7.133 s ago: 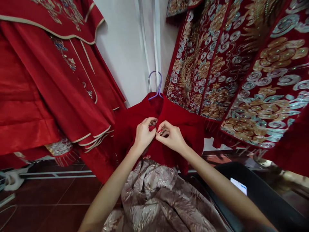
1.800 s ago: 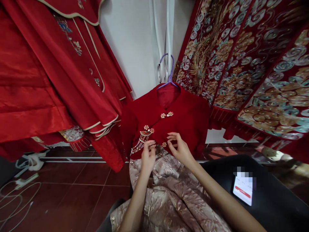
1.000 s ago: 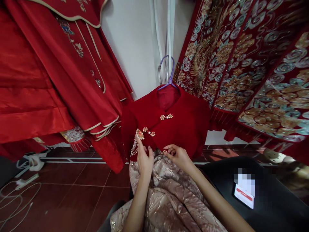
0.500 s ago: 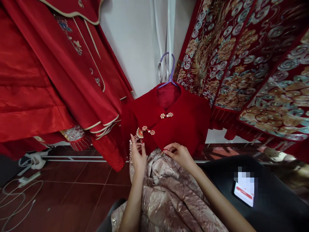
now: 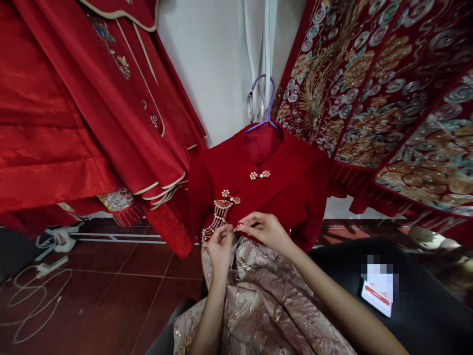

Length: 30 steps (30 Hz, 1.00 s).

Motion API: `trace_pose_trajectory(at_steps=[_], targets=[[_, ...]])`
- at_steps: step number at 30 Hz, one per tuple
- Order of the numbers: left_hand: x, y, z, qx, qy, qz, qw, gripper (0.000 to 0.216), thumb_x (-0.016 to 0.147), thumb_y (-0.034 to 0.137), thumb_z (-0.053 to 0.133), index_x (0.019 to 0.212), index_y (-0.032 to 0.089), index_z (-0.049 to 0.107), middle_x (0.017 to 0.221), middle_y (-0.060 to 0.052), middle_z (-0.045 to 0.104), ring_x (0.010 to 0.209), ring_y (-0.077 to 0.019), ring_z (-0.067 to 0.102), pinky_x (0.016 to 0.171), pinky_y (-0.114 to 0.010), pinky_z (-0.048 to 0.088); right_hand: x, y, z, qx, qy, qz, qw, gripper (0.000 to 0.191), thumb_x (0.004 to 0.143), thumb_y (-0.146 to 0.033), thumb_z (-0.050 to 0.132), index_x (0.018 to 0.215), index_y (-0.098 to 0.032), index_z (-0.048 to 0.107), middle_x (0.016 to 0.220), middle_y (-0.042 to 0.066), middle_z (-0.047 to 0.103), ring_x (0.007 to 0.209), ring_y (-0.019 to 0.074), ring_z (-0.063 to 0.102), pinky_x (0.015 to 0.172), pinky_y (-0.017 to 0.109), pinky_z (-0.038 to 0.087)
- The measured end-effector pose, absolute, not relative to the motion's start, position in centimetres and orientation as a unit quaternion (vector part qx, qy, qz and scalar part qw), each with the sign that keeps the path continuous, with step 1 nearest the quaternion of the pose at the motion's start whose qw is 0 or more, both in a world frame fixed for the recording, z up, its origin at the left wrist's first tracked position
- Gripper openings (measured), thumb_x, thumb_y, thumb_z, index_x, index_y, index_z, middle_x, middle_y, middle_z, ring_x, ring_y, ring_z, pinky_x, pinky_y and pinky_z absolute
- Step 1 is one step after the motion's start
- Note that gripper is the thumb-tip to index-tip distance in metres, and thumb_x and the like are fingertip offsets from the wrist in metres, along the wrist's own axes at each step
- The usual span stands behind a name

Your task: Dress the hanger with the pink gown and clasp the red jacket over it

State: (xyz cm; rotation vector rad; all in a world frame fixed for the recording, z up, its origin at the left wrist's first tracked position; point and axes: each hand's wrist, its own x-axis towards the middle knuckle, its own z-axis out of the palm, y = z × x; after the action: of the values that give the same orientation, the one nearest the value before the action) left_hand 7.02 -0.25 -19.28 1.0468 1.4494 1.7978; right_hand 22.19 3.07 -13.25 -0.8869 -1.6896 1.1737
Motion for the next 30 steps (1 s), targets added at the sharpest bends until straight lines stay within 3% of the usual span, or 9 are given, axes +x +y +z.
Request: trace_pose_trajectory(at_steps=[4, 9, 16, 23, 30], targets=[[6.9, 0.2, -19.3, 0.333, 0.512, 0.702, 0.368, 0.028, 0.075, 0.039, 0.065, 0.085, 0.013, 0.069, 0.091, -0.01, 0.073, 0.075, -0.0174, 0.07, 0.079, -0.035, 0.058, 20.6, 4.7, -14.3, -0.389, -0.698, 0.406, 0.444, 0.013, 0.077, -0.028, 0.071, 0.086, -0.018, 0.071, 0.08, 0.003, 0.074, 0.075, 0.0164, 0.07, 0.071, 0.028, 0.057], [7.0, 0.0, -19.0, 0.363, 0.513, 0.688, 0.363, 0.032, 0.073, 0.035, 0.071, 0.095, 0.013, 0.071, 0.101, -0.011, 0.073, 0.09, -0.0199, 0.07, 0.088, -0.036, 0.055, 20.4, 4.7, -14.9, -0.379, -0.722, 0.381, 0.435, 0.009, 0.081, -0.027, 0.067, 0.086, -0.02, 0.07, 0.081, 0.002, 0.073, 0.074, 0.0155, 0.07, 0.071, 0.027, 0.057], [7.0, 0.1, -19.2, 0.387, 0.52, 0.678, 0.346, 0.031, 0.071, 0.03, 0.073, 0.096, 0.012, 0.071, 0.098, -0.012, 0.074, 0.087, -0.0198, 0.07, 0.086, -0.035, 0.056, 19.9, 4.2, -15.7, -0.395, -0.735, 0.312, 0.454, 0.01, 0.086, -0.027, 0.061, 0.09, -0.02, 0.067, 0.088, 0.004, 0.068, 0.077, 0.0153, 0.067, 0.066, 0.025, 0.057], [6.6, 0.6, -19.7, 0.402, 0.538, 0.656, 0.343, 0.03, 0.072, 0.028, 0.071, 0.096, 0.011, 0.073, 0.095, -0.012, 0.075, 0.084, -0.02, 0.071, 0.082, -0.035, 0.057, 19.9, 4.3, -17.0, -0.377, -0.737, 0.3, 0.474, 0.011, 0.089, -0.028, 0.058, 0.092, -0.02, 0.066, 0.09, 0.004, 0.065, 0.078, 0.0153, 0.067, 0.072, 0.028, 0.059], [6.2, 0.7, -19.8, 0.493, 0.545, 0.641, 0.222, 0.016, 0.077, 0.025, 0.065, 0.086, 0.016, 0.075, 0.09, -0.009, 0.073, 0.087, -0.0195, 0.067, 0.084, -0.034, 0.053, 19.3, 4.4, -17.0, -0.389, -0.73, 0.295, 0.478, 0.01, 0.088, -0.025, 0.059, 0.089, -0.019, 0.066, 0.087, 0.004, 0.065, 0.077, 0.0154, 0.067, 0.072, 0.028, 0.059]])
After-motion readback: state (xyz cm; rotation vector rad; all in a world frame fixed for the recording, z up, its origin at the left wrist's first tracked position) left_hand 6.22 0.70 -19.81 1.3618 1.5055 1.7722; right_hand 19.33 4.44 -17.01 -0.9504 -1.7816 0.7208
